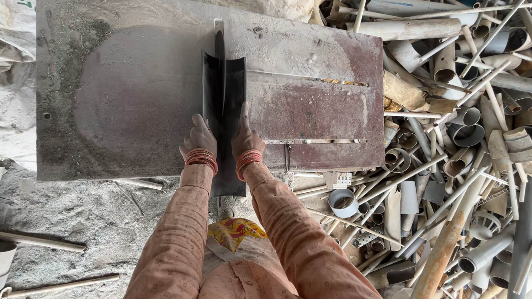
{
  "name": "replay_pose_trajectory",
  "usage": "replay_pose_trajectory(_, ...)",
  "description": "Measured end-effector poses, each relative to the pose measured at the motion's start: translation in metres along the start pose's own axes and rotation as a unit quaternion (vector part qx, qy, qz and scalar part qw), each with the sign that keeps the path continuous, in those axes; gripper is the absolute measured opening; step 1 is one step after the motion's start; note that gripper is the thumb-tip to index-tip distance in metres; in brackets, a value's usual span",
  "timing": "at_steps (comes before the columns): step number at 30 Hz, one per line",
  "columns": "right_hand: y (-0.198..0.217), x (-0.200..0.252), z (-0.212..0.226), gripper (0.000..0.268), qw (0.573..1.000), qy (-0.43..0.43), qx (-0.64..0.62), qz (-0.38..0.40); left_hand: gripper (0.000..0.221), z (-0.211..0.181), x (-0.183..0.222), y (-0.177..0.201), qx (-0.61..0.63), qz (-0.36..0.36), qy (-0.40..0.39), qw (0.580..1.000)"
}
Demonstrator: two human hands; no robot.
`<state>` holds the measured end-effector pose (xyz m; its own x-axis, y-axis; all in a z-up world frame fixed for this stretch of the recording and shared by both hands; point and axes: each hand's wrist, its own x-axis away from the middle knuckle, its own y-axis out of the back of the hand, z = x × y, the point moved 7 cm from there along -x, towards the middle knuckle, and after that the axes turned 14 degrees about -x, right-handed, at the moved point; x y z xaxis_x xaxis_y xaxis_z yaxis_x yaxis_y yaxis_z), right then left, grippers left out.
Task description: The person positions a black plastic pipe onto a table saw and pushes it through the rotating blade to cut it lengthwise into two semi-circular halves.
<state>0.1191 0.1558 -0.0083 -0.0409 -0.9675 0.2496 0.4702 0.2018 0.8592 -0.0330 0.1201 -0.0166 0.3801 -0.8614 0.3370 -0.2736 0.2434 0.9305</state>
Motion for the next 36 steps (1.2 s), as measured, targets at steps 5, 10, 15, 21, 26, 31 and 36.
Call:
replay_pose_trajectory(5, -0.008, -0.007, -0.007, 0.059, 0.999, -0.028, -0.009, 0.028, 0.029, -0.001, -0.003, 0.001, 0.010, 0.018, 0.005, 1.000)
replay_pose_trajectory(10, -0.010, -0.013, -0.008, 0.061, 1.000, 0.000, -0.008, 0.006, 0.028, -0.002, -0.004, 0.003, 0.006, 0.016, 0.003, 1.000)
replay_pose_trajectory(15, -0.008, -0.015, -0.007, 0.058, 1.000, -0.005, 0.010, 0.000, 0.028, -0.003, -0.007, 0.006, 0.005, 0.012, 0.004, 1.000)
replay_pose_trajectory(21, -0.005, -0.015, -0.002, 0.060, 0.999, -0.023, -0.005, 0.024, 0.029, -0.004, -0.010, 0.001, 0.004, 0.037, 0.009, 0.999)
replay_pose_trajectory(26, -0.003, -0.020, 0.000, 0.062, 0.999, -0.027, -0.007, 0.028, 0.028, -0.005, -0.015, 0.003, -0.012, 0.010, 0.010, 1.000)
replay_pose_trajectory(31, -0.006, -0.027, -0.001, 0.065, 1.000, -0.005, -0.003, 0.010, 0.028, -0.005, -0.018, 0.004, -0.004, 0.006, 0.008, 1.000)
replay_pose_trajectory(36, -0.007, -0.031, -0.003, 0.059, 0.999, -0.024, -0.021, 0.021, 0.029, -0.005, -0.019, 0.005, 0.012, 0.019, 0.011, 1.000)
